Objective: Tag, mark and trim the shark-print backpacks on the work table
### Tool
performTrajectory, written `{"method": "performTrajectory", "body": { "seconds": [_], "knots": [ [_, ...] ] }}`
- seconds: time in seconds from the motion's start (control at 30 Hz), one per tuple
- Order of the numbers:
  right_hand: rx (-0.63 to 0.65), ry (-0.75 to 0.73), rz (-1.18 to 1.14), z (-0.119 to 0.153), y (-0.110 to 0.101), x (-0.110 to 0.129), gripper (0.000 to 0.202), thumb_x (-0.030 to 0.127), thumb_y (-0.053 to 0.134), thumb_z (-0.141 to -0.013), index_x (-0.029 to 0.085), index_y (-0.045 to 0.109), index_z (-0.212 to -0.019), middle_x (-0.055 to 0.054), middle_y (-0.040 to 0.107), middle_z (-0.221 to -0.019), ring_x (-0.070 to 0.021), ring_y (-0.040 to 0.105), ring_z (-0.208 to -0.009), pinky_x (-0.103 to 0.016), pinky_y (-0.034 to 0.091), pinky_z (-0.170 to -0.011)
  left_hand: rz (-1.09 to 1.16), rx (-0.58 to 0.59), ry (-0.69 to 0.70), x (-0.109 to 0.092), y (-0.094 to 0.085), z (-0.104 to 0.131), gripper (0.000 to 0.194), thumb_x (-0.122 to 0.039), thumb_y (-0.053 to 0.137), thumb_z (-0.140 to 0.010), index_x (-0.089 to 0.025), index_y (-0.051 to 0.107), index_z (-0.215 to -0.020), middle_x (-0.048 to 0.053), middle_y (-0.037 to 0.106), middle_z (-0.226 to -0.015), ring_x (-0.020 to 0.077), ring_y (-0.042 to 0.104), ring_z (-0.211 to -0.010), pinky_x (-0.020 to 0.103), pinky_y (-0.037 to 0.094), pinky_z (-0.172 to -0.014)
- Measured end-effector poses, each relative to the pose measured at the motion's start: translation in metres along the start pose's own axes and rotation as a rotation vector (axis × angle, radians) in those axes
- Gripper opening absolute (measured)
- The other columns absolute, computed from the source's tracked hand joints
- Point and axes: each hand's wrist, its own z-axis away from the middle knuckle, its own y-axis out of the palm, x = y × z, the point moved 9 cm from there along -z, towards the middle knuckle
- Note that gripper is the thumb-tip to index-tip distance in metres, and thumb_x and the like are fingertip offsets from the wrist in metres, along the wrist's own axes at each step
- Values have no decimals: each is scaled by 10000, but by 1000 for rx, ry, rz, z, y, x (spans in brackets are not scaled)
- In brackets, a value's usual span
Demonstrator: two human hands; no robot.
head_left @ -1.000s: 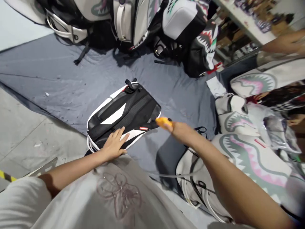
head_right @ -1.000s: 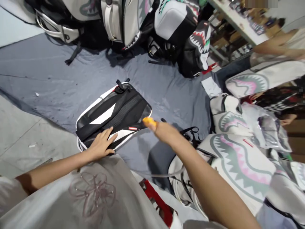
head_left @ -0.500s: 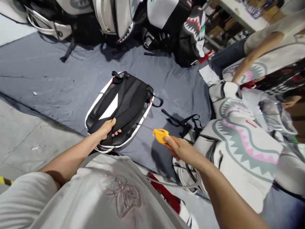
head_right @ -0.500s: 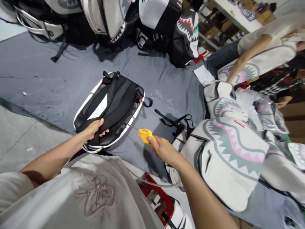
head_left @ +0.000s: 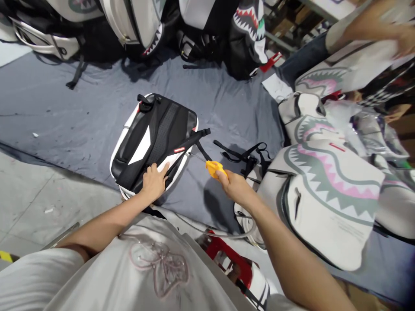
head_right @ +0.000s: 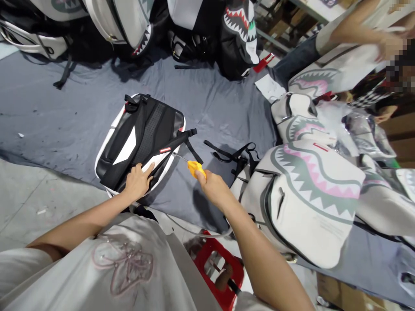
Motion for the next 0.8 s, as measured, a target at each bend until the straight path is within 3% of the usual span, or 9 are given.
{"method": "performTrajectory", "body": {
  "seconds": [0.13,0.2,0.27,0.37,0.53,0.6,0.67,0.73,0.8],
  "knots": [
    [90,-33,-85,-5,16,6,408,451,352,-1013,180,595,-830,-48,643,-683,-171,611,-645,-250,381,-607,20,-5,-1,1,-2,0,553,-355,493,-958,-348,409,-1505,191,461,-1253,359,500,-1067,488,483,-841],
    [49,-15,-107,-5,11,4,411,442,338,-1018,171,596,-848,-47,639,-677,-170,605,-632,-251,379,-599,53,-10,4,-4,-3,-2,551,-370,505,-955,-344,423,-1499,196,460,-1269,367,502,-1084,499,482,-857],
    [-3,1,-125,-2,3,3,431,451,311,-1022,164,602,-885,-56,648,-697,-178,611,-644,-256,380,-596,99,-22,9,-12,-3,-12,558,-376,517,-951,-346,422,-1500,197,450,-1311,380,493,-1128,516,471,-893],
    [52,-50,-101,16,11,12,450,484,324,-1016,169,620,-895,-80,690,-773,-196,640,-711,-259,387,-610,197,-37,8,-20,-2,-38,578,-381,523,-952,-334,399,-1515,189,447,-1368,377,482,-1196,522,455,-954],
    [179,30,57,64,76,18,377,414,327,-1044,179,620,-1012,-92,733,-835,-218,686,-755,-266,386,-621,427,8,45,-18,-2,-73,527,-341,217,-1045,-217,367,-1535,135,594,-1306,237,585,-1172,390,468,-1011],
    [179,71,120,76,108,20,373,402,309,-1059,170,601,-1072,-97,738,-827,-228,703,-762,-269,372,-601,477,32,84,-20,-7,-68,551,-402,323,-1027,-219,342,-1546,143,537,-1413,271,524,-1291,425,428,-1065],
    [93,148,194,78,127,19,368,407,316,-1064,155,582,-1099,-115,737,-836,-237,715,-774,-270,359,-583,506,48,167,-22,-17,-53,722,-464,609,-895,-252,357,-1537,152,363,-1567,367,366,-1426,519,340,-1131],
    [4,197,230,70,140,19,372,408,319,-1064,140,575,-1095,-137,732,-855,-240,719,-784,-270,368,-583,624,-18,146,-4,-33,-40,815,-410,754,-773,-258,415,-1498,137,229,-1633,400,220,-1490,558,251,-1177],
    [-37,201,210,54,152,23,395,415,311,-1065,121,571,-1106,-158,727,-879,-249,722,-810,-277,391,-599,895,-143,-98,45,-43,-34,707,-346,725,-802,-250,452,-1447,118,265,-1617,333,210,-1505,497,262,-1197]
  ]
}}
